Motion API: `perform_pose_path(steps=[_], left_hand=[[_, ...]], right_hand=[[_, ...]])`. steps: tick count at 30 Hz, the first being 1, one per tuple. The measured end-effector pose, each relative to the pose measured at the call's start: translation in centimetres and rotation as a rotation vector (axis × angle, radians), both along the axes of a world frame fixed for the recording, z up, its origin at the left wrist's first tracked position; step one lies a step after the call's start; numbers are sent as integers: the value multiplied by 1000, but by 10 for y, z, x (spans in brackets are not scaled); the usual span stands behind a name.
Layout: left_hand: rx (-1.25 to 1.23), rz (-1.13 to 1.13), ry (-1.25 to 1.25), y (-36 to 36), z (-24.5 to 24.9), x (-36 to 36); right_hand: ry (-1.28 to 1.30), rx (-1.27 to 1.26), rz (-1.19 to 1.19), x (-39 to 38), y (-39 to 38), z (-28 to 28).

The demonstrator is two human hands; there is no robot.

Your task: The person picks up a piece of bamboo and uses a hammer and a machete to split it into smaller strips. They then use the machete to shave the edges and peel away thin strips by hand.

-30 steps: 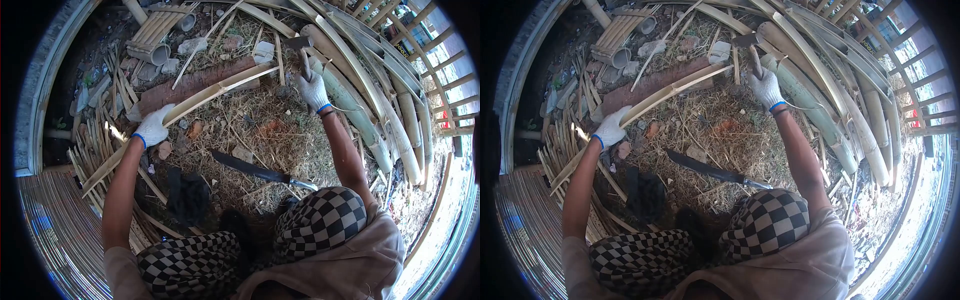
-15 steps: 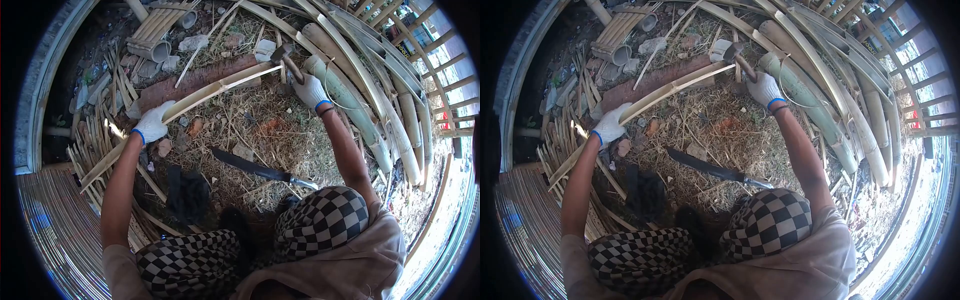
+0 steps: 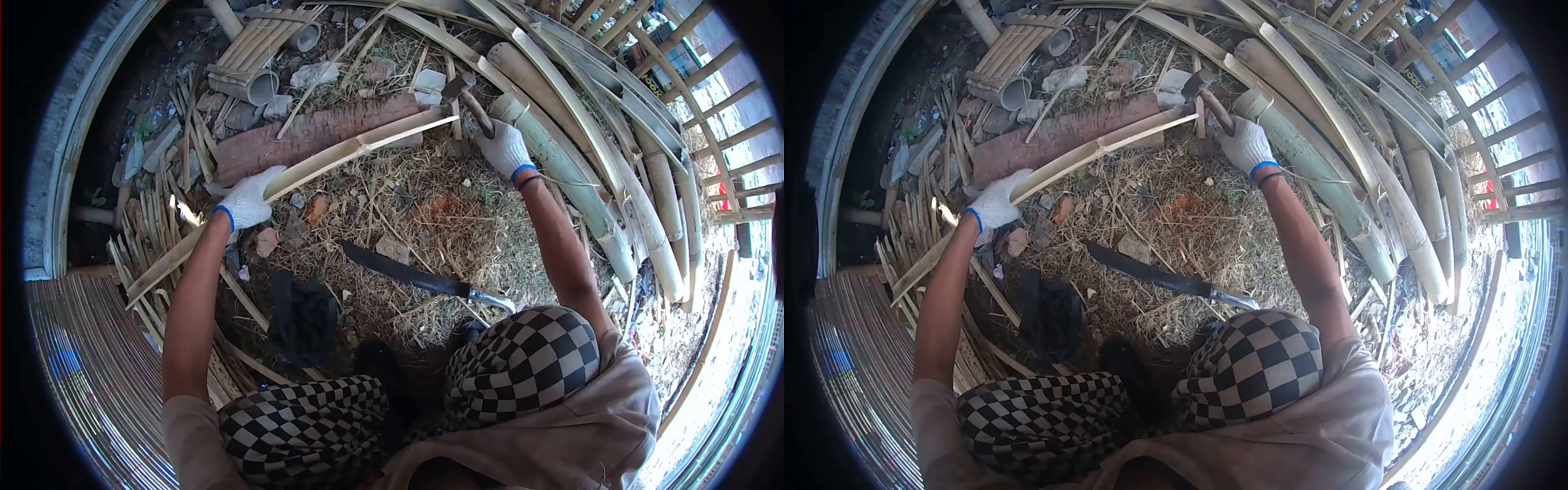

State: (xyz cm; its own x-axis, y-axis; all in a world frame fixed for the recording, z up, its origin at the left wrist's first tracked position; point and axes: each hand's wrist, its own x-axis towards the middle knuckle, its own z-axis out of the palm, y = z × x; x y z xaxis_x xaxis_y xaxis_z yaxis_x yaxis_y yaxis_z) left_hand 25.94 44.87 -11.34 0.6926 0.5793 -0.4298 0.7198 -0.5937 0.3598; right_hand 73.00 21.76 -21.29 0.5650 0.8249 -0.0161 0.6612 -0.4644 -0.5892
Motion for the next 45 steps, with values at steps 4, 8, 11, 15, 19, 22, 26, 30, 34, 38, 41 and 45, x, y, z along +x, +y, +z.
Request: perform_pose_path(steps=[4,8,11,15,19,22,26,30,34,38,41,45], left_hand=[[50,-26,5,1,1,5],[42,4,37,0,12,1],[44,2,26,0,13,2],[48,-27,-15,-1,-3,4],[72,-11,1,4,2,0],[104,-6,33,1,4,-4],[94,-30,-4,-2,8,1],[299,-39,-11,-11,-8,-8],[443,-65,-85,-17,-7,-14],[516,-55,-59,-22,-11,-15],[539,-54,-66,-24,-13,-15],[504,-55,-77,-20,-12,-15]], right_hand=[[7,201,-125,10,3,62],[97,467,-215,-2,11,51],[-62,150,-6,-5,4,-1],[-311,223,24,17,6,21],[18,373,-152,0,7,66],[30,257,-136,-10,4,31],[-156,-51,13,13,-1,11],[-63,33,-97,16,-13,24],[-24,35,-97,-9,-40,14],[28,6,-76,-36,-54,31],[-32,75,-64,-42,-51,40],[-131,244,-36,-51,-43,78]])
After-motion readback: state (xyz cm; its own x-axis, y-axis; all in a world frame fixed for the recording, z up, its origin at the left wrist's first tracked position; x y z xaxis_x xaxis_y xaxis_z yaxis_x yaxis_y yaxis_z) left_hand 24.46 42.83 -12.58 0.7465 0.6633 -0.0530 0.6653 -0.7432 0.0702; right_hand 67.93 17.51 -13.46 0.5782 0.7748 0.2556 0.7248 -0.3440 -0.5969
